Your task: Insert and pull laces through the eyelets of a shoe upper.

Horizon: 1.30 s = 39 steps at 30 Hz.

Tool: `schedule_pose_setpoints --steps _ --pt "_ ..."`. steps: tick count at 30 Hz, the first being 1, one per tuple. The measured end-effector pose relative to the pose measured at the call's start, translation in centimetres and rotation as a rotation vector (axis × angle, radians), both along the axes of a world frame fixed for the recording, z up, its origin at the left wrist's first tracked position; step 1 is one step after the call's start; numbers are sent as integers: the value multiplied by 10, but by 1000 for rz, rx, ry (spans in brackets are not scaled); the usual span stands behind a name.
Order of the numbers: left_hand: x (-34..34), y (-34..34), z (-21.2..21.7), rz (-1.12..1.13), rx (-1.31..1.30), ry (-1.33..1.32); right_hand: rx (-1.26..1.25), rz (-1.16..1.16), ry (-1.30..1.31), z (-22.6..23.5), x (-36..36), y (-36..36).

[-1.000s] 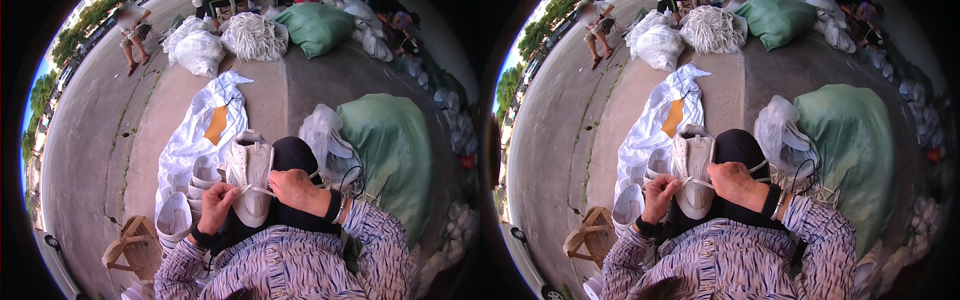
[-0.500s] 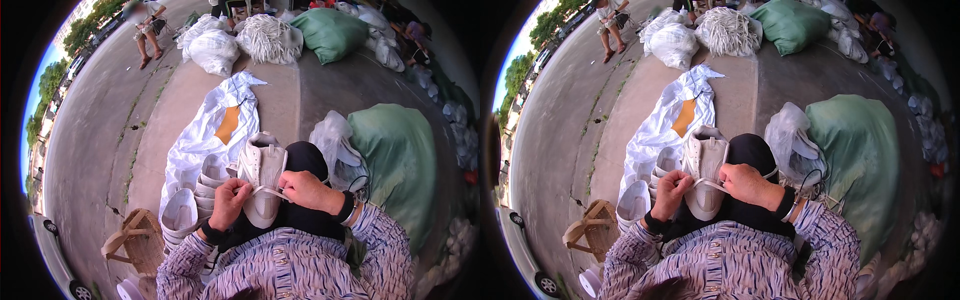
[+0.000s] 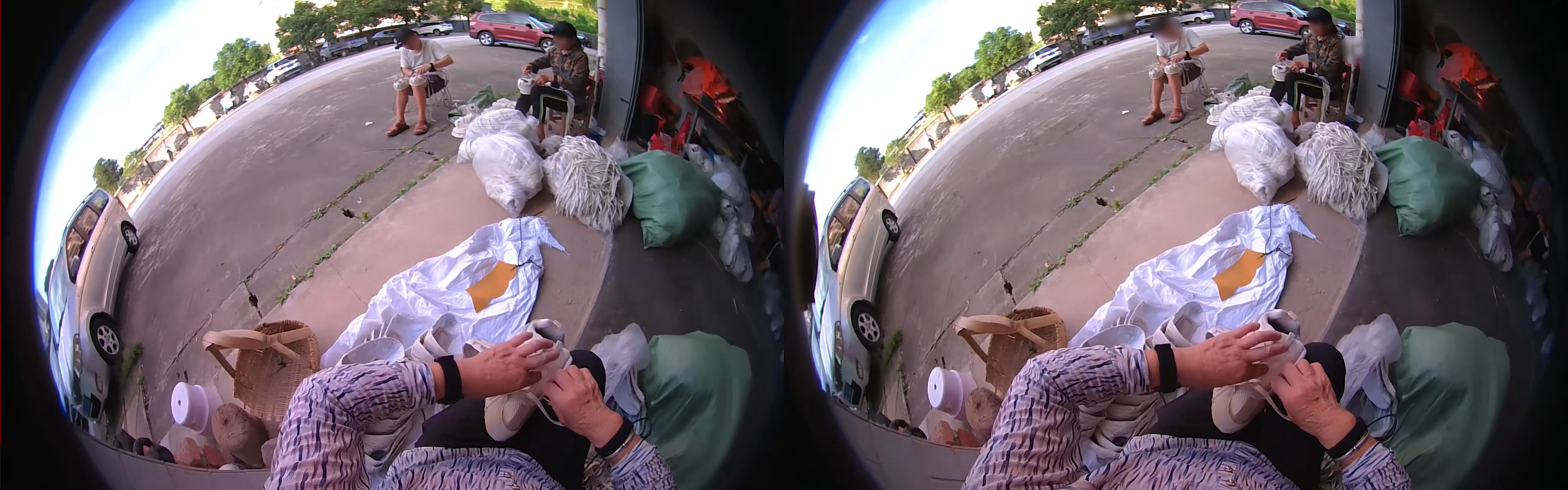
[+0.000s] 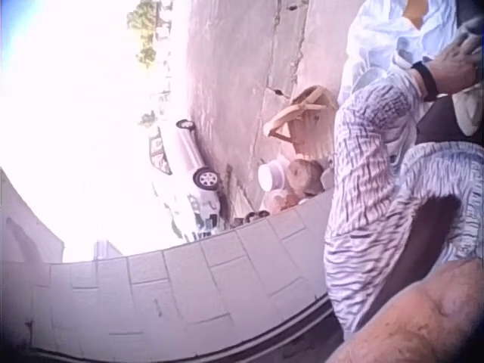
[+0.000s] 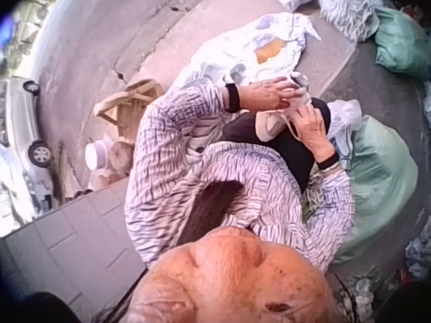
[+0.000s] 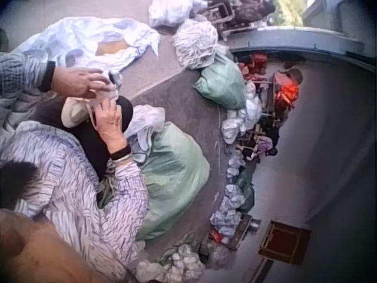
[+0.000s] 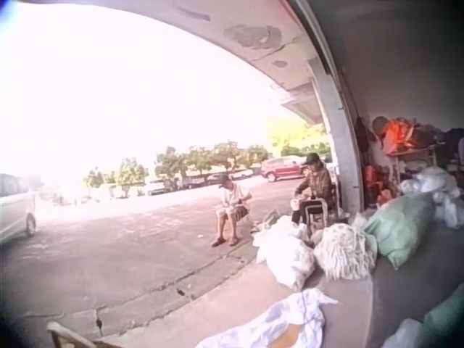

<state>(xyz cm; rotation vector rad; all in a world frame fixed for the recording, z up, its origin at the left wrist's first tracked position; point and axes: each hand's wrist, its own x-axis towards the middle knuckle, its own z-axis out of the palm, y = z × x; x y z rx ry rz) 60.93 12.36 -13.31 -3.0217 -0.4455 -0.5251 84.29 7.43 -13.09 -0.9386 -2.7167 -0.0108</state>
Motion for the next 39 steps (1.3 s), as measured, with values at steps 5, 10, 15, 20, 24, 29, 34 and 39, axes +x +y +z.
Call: schedule_pose_setpoints --steps 5,10,15,20,24,29,34,39 --pt "12 16 2 -117 3 212 -145 -28 -127 0 -3 4" --pt "14 25 -20 -73 -202 270 -223 -10 25 -1 2 2" --pt "25 13 -42 108 -238 105 -272 -10 41 -3 9 1" --pt "41 26 -24 302 -622 16 -237 -9 111 -9 11 1" --pt "59 19 -22 218 -899 -333 -232 14 117 -10 15 0" --pt "63 11 -34 124 -540 82 -215 -32 82 -10 18 -5" --pt "61 5 -16 347 -858 90 -76 -31 151 -17 15 -11" --pt "72 -3 -14 272 -595 266 133 -34 185 -29 12 -13"
